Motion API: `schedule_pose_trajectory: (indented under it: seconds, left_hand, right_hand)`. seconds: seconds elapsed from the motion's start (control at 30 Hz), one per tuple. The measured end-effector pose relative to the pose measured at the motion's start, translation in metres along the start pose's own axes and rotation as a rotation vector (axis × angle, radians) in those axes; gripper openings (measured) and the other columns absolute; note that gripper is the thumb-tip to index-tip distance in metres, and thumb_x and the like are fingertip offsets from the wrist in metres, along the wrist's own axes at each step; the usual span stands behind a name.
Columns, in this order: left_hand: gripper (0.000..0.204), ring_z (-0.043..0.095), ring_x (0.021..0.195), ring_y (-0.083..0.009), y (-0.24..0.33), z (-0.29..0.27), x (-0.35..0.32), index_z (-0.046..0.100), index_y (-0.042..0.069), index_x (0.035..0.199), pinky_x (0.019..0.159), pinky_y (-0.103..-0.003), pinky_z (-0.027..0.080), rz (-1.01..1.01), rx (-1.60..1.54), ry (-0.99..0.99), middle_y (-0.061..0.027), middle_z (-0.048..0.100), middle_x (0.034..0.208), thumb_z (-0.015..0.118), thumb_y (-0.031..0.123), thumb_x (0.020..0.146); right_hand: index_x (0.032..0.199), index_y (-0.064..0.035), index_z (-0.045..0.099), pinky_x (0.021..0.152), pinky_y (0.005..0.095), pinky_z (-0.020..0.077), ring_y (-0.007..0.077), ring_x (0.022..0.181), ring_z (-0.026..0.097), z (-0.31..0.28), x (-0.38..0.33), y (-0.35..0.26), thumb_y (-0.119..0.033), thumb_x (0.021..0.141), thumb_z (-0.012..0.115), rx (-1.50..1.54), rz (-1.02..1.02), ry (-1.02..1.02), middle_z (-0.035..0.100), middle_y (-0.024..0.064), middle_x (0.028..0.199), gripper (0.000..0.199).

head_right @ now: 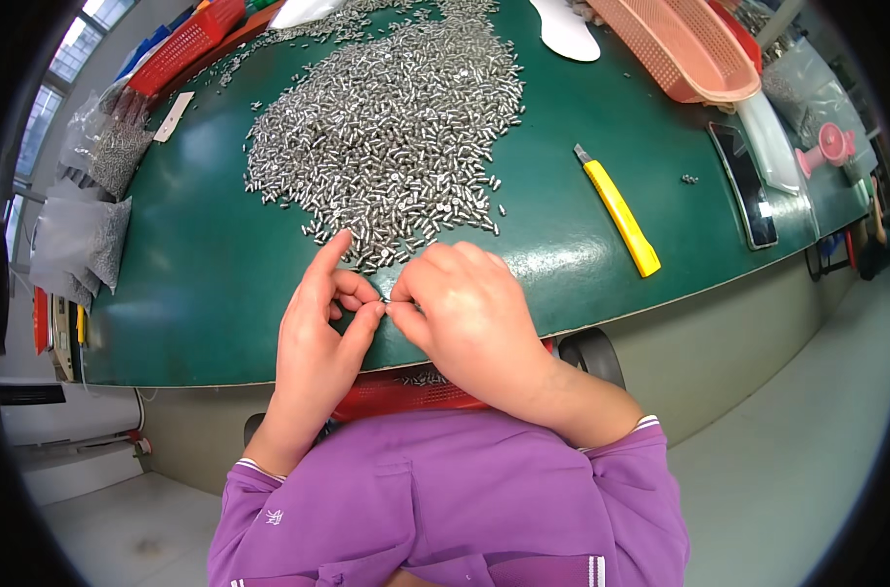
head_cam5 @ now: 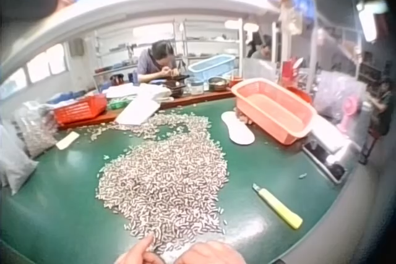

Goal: Sorting and inspecting small metal pins on a workbench.

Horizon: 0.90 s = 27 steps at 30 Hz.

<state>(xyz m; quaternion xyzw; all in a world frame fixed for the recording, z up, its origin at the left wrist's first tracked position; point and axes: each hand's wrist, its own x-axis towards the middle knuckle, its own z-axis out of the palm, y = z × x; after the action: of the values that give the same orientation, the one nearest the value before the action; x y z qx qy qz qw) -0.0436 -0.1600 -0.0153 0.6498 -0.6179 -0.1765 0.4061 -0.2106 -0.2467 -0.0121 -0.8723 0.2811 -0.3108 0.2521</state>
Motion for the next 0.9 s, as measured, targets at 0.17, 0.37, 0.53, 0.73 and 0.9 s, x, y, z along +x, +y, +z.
schedule_pose_trajectory:
  seconds: [0.17,0.37,0.53,0.73,0.9]
  left_hand:
    - [0.070,0.063,0.083,-0.0237,0.0040,-0.0025,-0.0032,0.044,-0.003,0.148,0.079,-0.038,0.053,-0.007,0.016,0.017,-0.0083,0.066,0.090,0.072,-0.008,0.084]
    - [0.067,0.063,0.084,-0.0264,0.0043,-0.0071,-0.0035,0.046,-0.001,0.147,0.080,-0.040,0.052,0.034,0.046,-0.017,-0.0087,0.066,0.091,0.071,-0.007,0.085]
    - [0.068,0.063,0.087,-0.0265,0.0026,-0.0059,-0.0030,0.046,0.000,0.147,0.082,-0.040,0.052,0.030,0.049,-0.022,-0.0086,0.066,0.094,0.071,-0.008,0.084]
    - [0.068,0.062,0.089,-0.0256,0.0006,-0.0024,-0.0003,0.048,0.001,0.147,0.082,-0.040,0.051,0.048,0.016,-0.009,-0.0080,0.066,0.097,0.070,-0.009,0.084]
    - [0.069,0.062,0.089,-0.0220,-0.0015,-0.0007,0.0005,0.048,0.003,0.148,0.081,-0.036,0.051,0.066,0.018,0.001,-0.0055,0.067,0.095,0.070,-0.010,0.084]
  right_hand:
    - [0.083,-0.0090,0.067,0.069,0.0429,0.0503,0.0293,0.081,0.062,-0.0030,-0.0017,-0.0021,-0.011,0.080,0.079,0.006,-0.001,-0.017,0.063,0.0056,0.083,0.013]
    - [0.084,-0.0077,0.069,0.068,0.0404,0.0494,0.0276,0.076,0.061,-0.0039,-0.0007,-0.0016,-0.006,0.077,0.081,0.026,-0.005,0.001,0.063,0.0052,0.079,0.015]
    - [0.087,-0.0080,0.068,0.068,0.0407,0.0490,0.0283,0.078,0.060,-0.0029,0.0013,-0.0009,-0.007,0.077,0.081,0.023,-0.053,-0.002,0.063,0.0056,0.083,0.016]
    - [0.085,-0.0092,0.065,0.070,0.0429,0.0485,0.0292,0.081,0.059,0.0025,-0.0007,-0.0016,-0.010,0.080,0.077,-0.010,-0.066,0.011,0.059,0.0056,0.084,0.013]
    - [0.085,-0.0086,0.064,0.069,0.0427,0.0486,0.0295,0.080,0.059,0.0018,-0.0015,-0.0003,-0.009,0.080,0.077,-0.048,-0.040,0.060,0.059,0.0063,0.084,0.013]
